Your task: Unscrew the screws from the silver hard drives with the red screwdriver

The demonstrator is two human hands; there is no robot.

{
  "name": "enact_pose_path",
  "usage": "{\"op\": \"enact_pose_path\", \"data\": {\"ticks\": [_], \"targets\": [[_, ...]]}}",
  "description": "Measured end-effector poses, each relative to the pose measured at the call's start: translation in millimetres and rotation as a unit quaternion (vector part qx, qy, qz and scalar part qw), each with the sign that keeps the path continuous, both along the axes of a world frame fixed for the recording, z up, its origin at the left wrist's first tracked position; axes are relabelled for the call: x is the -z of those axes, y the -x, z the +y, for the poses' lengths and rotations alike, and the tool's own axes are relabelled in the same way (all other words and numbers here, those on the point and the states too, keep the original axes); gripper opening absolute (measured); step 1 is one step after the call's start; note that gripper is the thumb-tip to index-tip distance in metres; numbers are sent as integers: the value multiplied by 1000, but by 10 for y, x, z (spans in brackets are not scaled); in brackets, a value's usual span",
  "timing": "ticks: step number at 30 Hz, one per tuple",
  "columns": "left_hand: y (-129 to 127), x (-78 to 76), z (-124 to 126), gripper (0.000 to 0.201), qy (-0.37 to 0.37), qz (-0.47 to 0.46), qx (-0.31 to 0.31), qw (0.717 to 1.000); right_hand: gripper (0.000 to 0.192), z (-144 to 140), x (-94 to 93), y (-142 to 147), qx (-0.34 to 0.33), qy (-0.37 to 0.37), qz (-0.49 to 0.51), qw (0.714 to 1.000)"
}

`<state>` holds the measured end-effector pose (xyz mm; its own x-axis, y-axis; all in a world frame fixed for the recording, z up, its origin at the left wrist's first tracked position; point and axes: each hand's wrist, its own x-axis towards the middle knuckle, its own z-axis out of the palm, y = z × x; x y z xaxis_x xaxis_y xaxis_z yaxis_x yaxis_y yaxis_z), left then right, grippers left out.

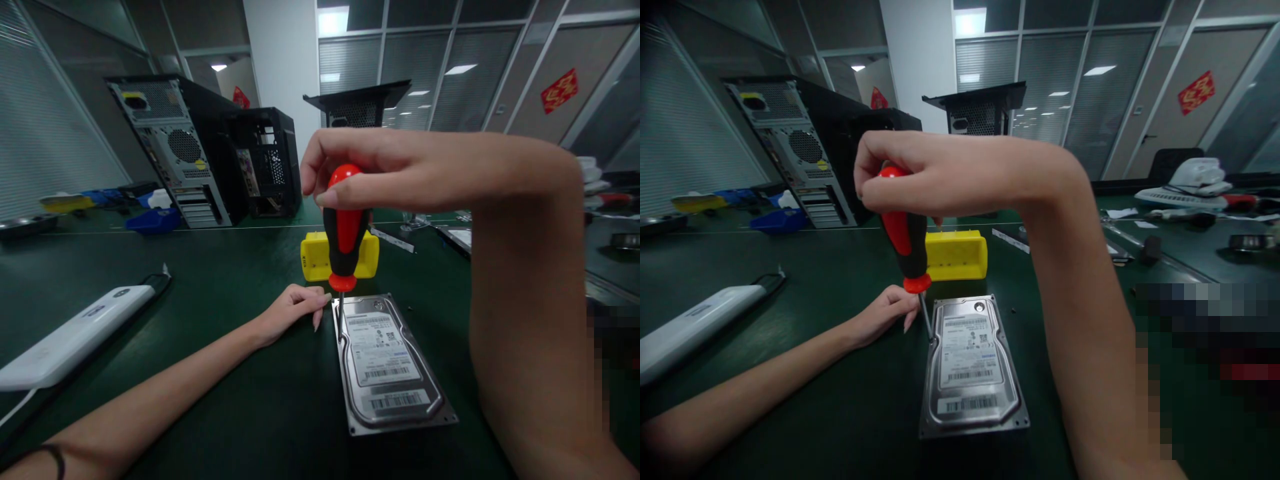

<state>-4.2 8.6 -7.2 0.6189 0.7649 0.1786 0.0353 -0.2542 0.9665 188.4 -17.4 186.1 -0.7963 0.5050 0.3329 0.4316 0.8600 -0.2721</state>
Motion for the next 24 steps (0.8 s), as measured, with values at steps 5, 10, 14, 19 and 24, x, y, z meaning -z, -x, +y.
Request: {"op": "enact_pose_path", "data": {"ticks": [5, 10, 14, 19, 24], "targets": [[3, 0, 0, 46, -3, -8, 7, 1000, 31, -9, -28, -2, -41, 40, -20, 998], [12, 14, 2, 36, 7, -16, 3, 1000, 25, -11, -48, -30, -82, 46, -44, 995], [6, -8, -22, 26, 34, -27, -1, 999, 30, -7, -36, 11, -89, 28, -42, 995], [7, -69, -43, 30, 29, -16, 16, 999, 27, -16, -32, 85, -107, -1, -51, 993], [7, -73, -31, 31, -78, 72, 41, 993, 19, -6, -36, 55, -117, 0, -47, 992]]}}
